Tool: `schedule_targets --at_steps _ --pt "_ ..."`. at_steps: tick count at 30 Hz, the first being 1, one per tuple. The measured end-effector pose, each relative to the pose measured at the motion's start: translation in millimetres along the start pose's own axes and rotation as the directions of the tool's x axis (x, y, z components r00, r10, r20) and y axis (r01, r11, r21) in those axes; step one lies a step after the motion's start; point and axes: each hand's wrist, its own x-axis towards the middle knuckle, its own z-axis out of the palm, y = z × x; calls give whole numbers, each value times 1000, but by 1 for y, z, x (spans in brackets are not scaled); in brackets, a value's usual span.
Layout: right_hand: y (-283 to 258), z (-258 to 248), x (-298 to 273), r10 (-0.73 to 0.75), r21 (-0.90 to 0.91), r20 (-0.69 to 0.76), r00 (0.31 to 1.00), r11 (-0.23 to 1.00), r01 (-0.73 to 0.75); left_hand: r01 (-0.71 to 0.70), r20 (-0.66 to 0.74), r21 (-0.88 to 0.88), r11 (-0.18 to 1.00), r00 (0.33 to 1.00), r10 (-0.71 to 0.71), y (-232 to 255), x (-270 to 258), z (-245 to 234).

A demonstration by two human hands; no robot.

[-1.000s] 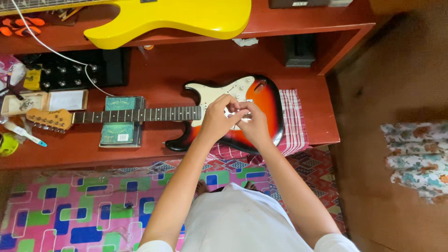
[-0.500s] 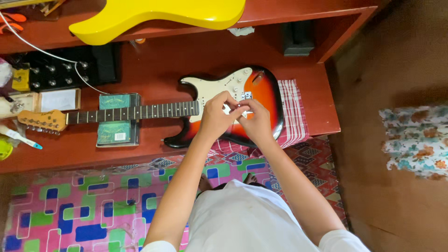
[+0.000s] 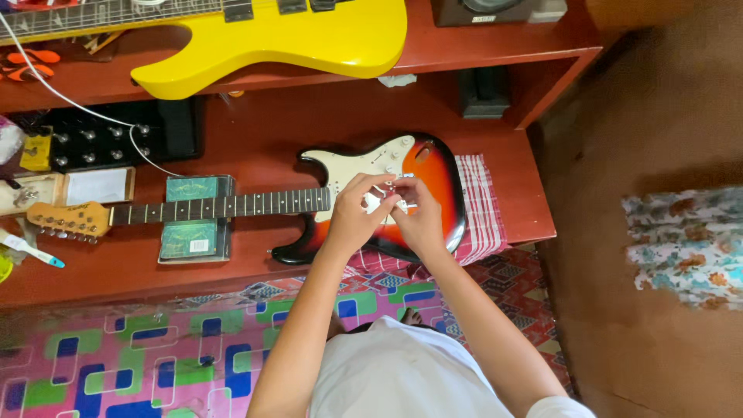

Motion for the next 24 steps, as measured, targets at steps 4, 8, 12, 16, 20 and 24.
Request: schedule_targets --at_steps 4,8,12,16,20,24 --pt "2 -5 0 29 -10 58 998 1000 -28 16 22 34 999 1000 -17 -18 0 -3" --pt "17 0 6 -32 -49 23 999 998 33 34 38 23 999 999 -35 -13 6 -1" --pt "4 -4 6 -34 -20 -18 999 999 33 -9 59 35 999 998 6 -4 8 0" --pt "13 -5 2 -9 -51 -2 1000 999 9 54 83 -21 998 995 -52 -11 13 9" --pt "38 -7 12 -38 -9 13 999 999 38 103 110 -12 995 989 -102 -9 18 17" --pt "1 -23 9 21 169 26 999 985 -25 177 122 38 983 976 -181 -25 6 16"
